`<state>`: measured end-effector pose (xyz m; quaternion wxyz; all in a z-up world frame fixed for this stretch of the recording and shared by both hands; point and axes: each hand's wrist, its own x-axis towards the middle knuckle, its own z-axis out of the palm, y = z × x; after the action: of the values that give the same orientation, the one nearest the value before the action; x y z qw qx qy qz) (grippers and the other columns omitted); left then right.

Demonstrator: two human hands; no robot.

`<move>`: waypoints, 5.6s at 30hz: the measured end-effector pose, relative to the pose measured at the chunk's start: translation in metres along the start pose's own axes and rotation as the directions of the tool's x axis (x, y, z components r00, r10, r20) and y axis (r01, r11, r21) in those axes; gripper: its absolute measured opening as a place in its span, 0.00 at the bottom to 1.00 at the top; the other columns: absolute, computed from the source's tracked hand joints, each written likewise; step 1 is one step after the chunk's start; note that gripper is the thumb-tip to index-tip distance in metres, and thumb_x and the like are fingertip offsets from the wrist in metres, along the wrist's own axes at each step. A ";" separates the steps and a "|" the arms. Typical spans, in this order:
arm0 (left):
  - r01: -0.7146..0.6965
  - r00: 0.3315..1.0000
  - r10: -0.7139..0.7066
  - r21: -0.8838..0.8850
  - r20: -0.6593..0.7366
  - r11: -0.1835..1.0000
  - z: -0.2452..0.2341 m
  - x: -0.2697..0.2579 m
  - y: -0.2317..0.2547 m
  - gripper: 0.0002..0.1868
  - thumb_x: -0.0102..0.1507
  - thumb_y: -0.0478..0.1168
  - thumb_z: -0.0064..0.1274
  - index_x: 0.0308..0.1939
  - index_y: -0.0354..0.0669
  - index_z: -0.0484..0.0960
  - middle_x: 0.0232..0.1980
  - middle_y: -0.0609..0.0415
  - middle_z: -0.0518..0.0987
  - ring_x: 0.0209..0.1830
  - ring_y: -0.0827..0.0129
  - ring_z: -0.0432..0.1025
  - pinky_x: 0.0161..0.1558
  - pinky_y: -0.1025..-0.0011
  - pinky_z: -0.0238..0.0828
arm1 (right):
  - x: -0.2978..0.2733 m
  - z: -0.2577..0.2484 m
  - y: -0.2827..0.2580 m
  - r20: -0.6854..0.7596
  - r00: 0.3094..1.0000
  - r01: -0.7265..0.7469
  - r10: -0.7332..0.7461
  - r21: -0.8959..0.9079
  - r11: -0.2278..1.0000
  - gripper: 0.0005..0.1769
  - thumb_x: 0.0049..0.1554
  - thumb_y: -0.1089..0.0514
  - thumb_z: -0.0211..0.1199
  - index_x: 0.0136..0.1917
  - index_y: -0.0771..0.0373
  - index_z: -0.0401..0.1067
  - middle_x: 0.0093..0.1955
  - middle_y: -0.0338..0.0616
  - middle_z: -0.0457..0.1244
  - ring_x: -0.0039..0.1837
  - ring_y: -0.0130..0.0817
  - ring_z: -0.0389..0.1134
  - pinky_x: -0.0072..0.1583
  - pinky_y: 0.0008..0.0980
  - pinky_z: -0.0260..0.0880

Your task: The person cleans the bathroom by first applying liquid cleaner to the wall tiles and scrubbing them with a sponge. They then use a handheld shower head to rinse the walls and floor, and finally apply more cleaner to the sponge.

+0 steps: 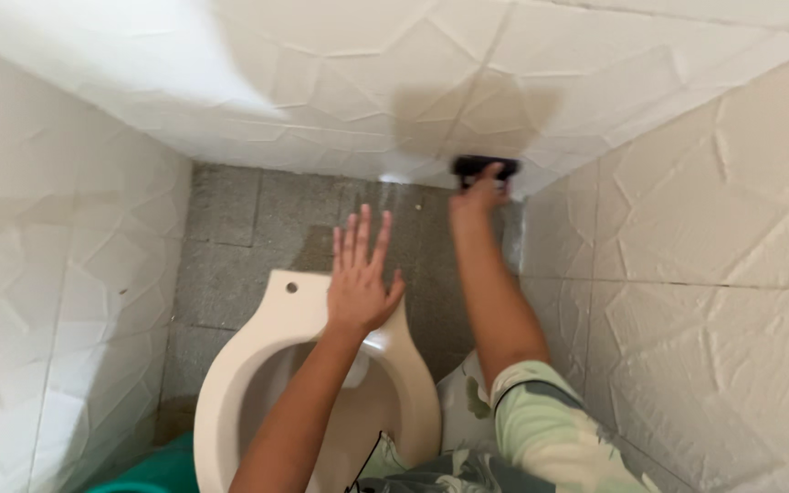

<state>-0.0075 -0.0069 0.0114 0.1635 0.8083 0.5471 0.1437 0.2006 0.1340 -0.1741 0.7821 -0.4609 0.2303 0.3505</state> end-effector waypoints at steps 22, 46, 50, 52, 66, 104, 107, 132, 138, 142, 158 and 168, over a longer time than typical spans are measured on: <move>0.390 0.921 -0.389 0.042 -0.028 0.920 -0.048 -0.071 -0.126 0.43 0.53 0.65 0.34 0.64 0.49 0.40 0.66 0.43 0.40 0.65 0.49 0.37 0.61 0.51 0.26 | -0.120 0.049 0.059 0.279 -0.402 0.034 0.872 0.956 -0.290 0.24 0.41 0.60 0.50 0.54 0.55 0.62 0.58 0.34 0.55 0.48 0.25 0.57 0.47 0.23 0.55; 0.369 0.920 -0.364 0.009 -0.144 0.930 -0.042 -0.072 -0.138 0.44 0.53 0.65 0.34 0.64 0.42 0.44 0.66 0.40 0.41 0.66 0.48 0.36 0.60 0.48 0.25 | -0.038 0.025 0.157 -0.167 0.149 -0.121 0.975 0.975 0.186 0.20 0.48 0.55 0.47 0.54 0.61 0.60 0.55 0.41 0.55 0.57 0.34 0.53 0.58 0.33 0.47; 0.364 0.926 -0.364 -0.014 -0.096 0.931 -0.046 -0.071 -0.139 0.45 0.53 0.65 0.34 0.64 0.41 0.43 0.66 0.40 0.41 0.66 0.48 0.36 0.60 0.48 0.23 | -0.119 0.053 0.263 0.026 -0.248 -0.035 0.968 0.999 -0.036 0.09 0.47 0.57 0.51 0.41 0.59 0.69 0.46 0.39 0.60 0.54 0.32 0.57 0.56 0.30 0.55; 0.365 0.923 -0.369 -0.061 -0.105 0.929 -0.046 -0.070 -0.134 0.45 0.52 0.65 0.35 0.63 0.41 0.44 0.66 0.39 0.41 0.66 0.48 0.36 0.60 0.49 0.23 | -0.153 0.066 0.299 0.208 -0.547 0.071 0.811 0.977 -0.203 0.10 0.41 0.58 0.52 0.39 0.59 0.68 0.42 0.38 0.59 0.48 0.31 0.58 0.48 0.25 0.58; 0.336 0.916 -0.336 -0.036 -0.220 0.941 -0.051 -0.067 -0.137 0.45 0.51 0.65 0.37 0.64 0.41 0.45 0.66 0.39 0.43 0.66 0.48 0.37 0.61 0.49 0.26 | -0.116 0.063 0.165 0.171 -0.331 -0.049 0.928 0.979 -0.198 0.21 0.44 0.57 0.49 0.53 0.56 0.63 0.58 0.33 0.53 0.52 0.25 0.57 0.49 0.23 0.58; 0.352 0.910 -0.369 -0.121 -0.187 0.928 -0.051 -0.083 -0.142 0.43 0.47 0.62 0.45 0.54 0.30 0.61 0.58 0.33 0.55 0.64 0.44 0.41 0.60 0.46 0.24 | -0.285 0.116 0.295 0.280 -0.614 0.022 0.738 0.941 -0.339 0.25 0.44 0.60 0.48 0.57 0.60 0.61 0.63 0.40 0.51 0.50 0.25 0.54 0.51 0.21 0.52; 0.413 0.905 -0.422 -0.124 -0.057 0.902 -0.049 -0.082 -0.142 0.42 0.45 0.62 0.46 0.50 0.31 0.64 0.55 0.34 0.59 0.63 0.46 0.45 0.61 0.46 0.24 | -0.240 0.086 0.317 0.268 -0.434 0.012 0.860 0.956 -0.292 0.27 0.43 0.57 0.48 0.58 0.59 0.59 0.61 0.37 0.51 0.52 0.25 0.53 0.53 0.22 0.51; 0.430 0.882 -0.446 -0.125 -0.150 0.894 -0.050 -0.076 -0.142 0.43 0.46 0.66 0.42 0.50 0.32 0.65 0.56 0.34 0.59 0.62 0.45 0.46 0.59 0.44 0.23 | -0.187 0.078 0.287 0.177 -0.549 -0.015 0.817 0.975 -0.221 0.15 0.47 0.55 0.49 0.49 0.53 0.66 0.58 0.34 0.55 0.52 0.25 0.55 0.52 0.25 0.52; 0.433 0.874 -0.442 -0.090 -0.202 0.897 -0.046 -0.077 -0.141 0.41 0.47 0.66 0.40 0.52 0.37 0.65 0.58 0.36 0.59 0.63 0.47 0.46 0.60 0.43 0.24 | -0.192 0.078 0.168 0.338 -0.566 0.140 0.752 0.938 -0.316 0.21 0.41 0.57 0.49 0.50 0.50 0.66 0.59 0.32 0.55 0.45 0.26 0.55 0.46 0.28 0.53; 0.422 0.882 -0.423 -0.053 -0.210 0.905 -0.045 -0.078 -0.138 0.43 0.46 0.67 0.40 0.54 0.38 0.64 0.58 0.37 0.58 0.62 0.47 0.47 0.58 0.42 0.24 | -0.169 0.034 0.107 0.636 -0.319 0.504 0.703 0.742 -0.442 0.13 0.43 0.58 0.51 0.44 0.51 0.67 0.53 0.32 0.58 0.57 0.29 0.58 0.54 0.38 0.57; 0.152 0.616 -0.590 -0.656 -0.522 0.739 -0.066 -0.142 -0.086 0.26 0.57 0.50 0.47 0.55 0.45 0.62 0.58 0.45 0.63 0.60 0.58 0.57 0.60 0.64 0.50 | -0.360 -0.086 -0.001 0.833 0.291 0.640 0.470 -0.535 0.552 0.18 0.52 0.62 0.53 0.56 0.65 0.57 0.51 0.39 0.57 0.53 0.27 0.58 0.55 0.23 0.57; -0.436 0.128 -0.981 -0.897 -0.143 0.073 -0.152 -0.312 -0.148 0.31 0.53 0.45 0.49 0.56 0.39 0.56 0.48 0.50 0.67 0.43 0.70 0.66 0.43 0.75 0.65 | -0.613 -0.113 0.040 0.706 -0.542 0.769 0.456 0.197 0.609 0.16 0.52 0.59 0.54 0.54 0.62 0.61 0.49 0.45 0.59 0.51 0.35 0.61 0.52 0.30 0.62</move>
<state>-0.3064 -0.2296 0.0704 0.2878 0.0059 0.4995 0.8171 -0.2318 -0.1589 0.1693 0.3569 -0.1908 -0.8299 0.3841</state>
